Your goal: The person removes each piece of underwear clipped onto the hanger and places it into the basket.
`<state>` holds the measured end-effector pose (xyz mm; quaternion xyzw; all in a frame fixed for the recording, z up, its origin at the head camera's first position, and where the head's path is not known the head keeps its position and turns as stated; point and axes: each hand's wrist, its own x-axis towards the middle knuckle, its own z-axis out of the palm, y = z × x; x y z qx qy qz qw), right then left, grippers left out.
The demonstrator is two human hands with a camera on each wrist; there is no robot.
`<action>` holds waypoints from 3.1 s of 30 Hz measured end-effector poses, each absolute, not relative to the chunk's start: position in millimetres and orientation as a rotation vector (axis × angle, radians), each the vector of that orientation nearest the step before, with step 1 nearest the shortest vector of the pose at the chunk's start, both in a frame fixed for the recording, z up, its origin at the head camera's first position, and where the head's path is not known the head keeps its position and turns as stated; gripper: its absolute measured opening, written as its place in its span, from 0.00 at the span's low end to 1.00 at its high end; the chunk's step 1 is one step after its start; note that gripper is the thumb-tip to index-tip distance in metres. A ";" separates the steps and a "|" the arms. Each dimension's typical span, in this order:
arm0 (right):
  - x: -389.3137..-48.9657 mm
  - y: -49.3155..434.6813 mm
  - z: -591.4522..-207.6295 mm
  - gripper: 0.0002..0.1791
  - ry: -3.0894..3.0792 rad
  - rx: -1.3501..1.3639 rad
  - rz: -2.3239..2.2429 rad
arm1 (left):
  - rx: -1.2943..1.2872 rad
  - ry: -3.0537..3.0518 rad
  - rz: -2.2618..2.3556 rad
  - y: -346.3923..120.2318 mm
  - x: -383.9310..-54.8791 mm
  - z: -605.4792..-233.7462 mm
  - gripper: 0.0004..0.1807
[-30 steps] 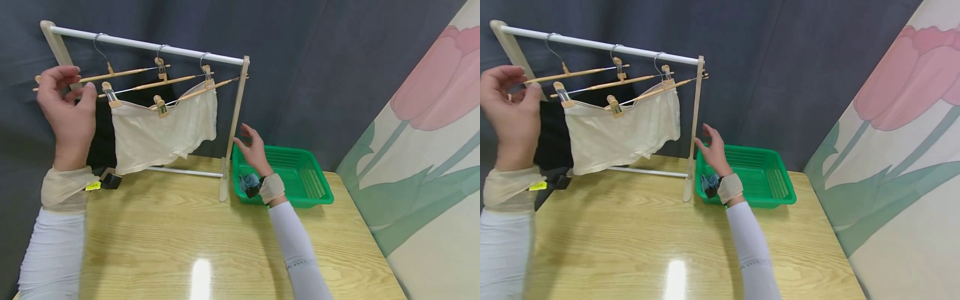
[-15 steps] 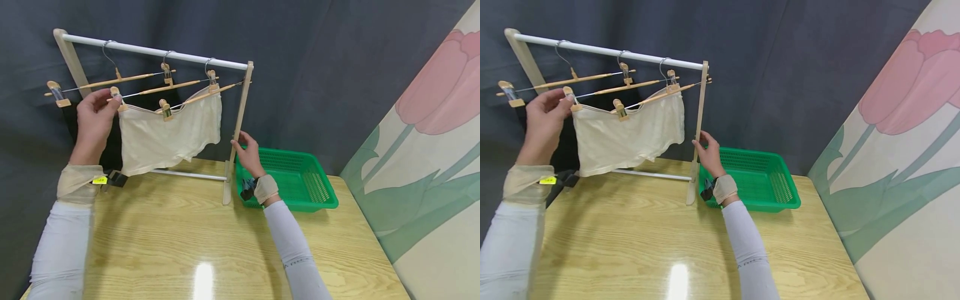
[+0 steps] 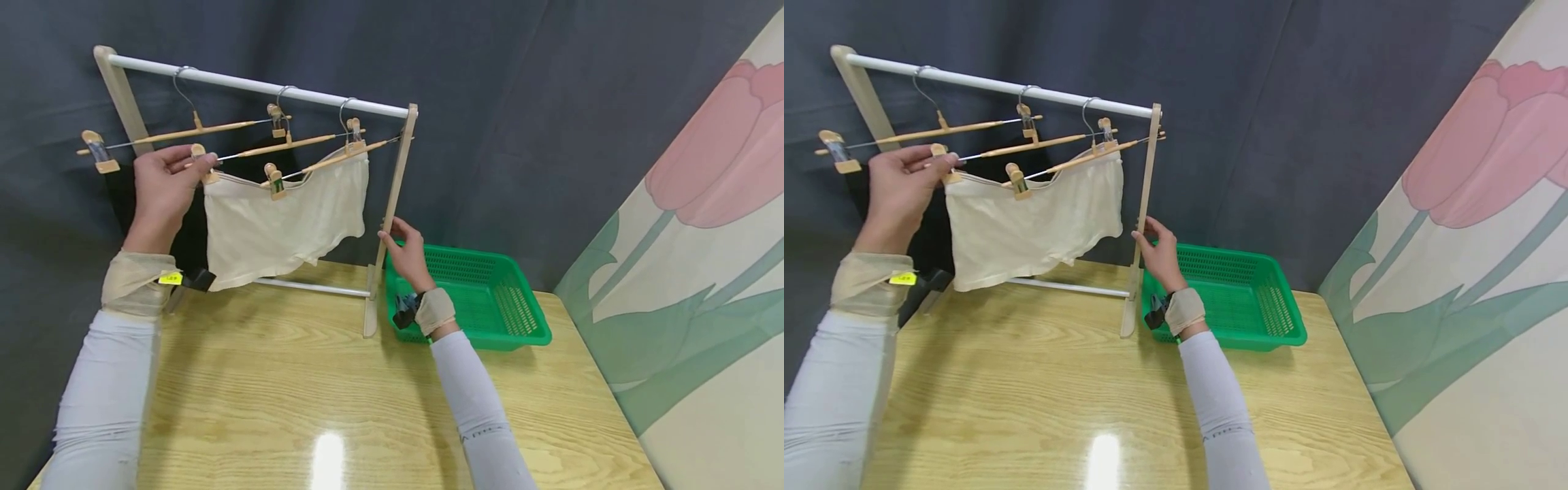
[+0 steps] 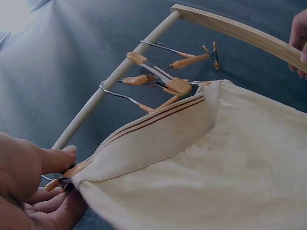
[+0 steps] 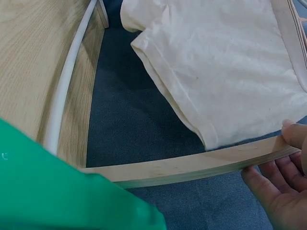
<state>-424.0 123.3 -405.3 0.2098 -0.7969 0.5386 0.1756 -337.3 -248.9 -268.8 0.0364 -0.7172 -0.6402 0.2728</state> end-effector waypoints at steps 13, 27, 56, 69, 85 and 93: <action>-425.7 123.3 -407.8 0.19 -2.244 0.613 1.510 | 0.085 -2.008 -1.654 -253.8 -339.9 -278.6 0.28; -424.9 124.7 -406.2 0.19 -2.237 0.614 1.509 | -0.043 -1.922 -1.421 -243.3 -334.7 -273.7 0.19; -427.0 126.1 -408.0 0.19 -2.218 0.630 1.504 | -0.111 -1.510 -1.691 -254.8 -308.8 -284.8 0.18; -422.1 124.8 -409.3 0.19 -2.211 0.619 1.498 | -0.114 -1.399 -1.896 -260.6 -291.9 -328.9 0.19; -404.4 124.0 -398.2 0.18 -2.244 0.597 1.482 | -0.211 -1.598 -2.025 -264.0 -278.8 -377.4 0.18; -410.7 128.2 -405.5 0.20 -2.240 0.592 1.468 | -0.326 -1.686 -2.046 -258.8 -279.9 -390.7 0.15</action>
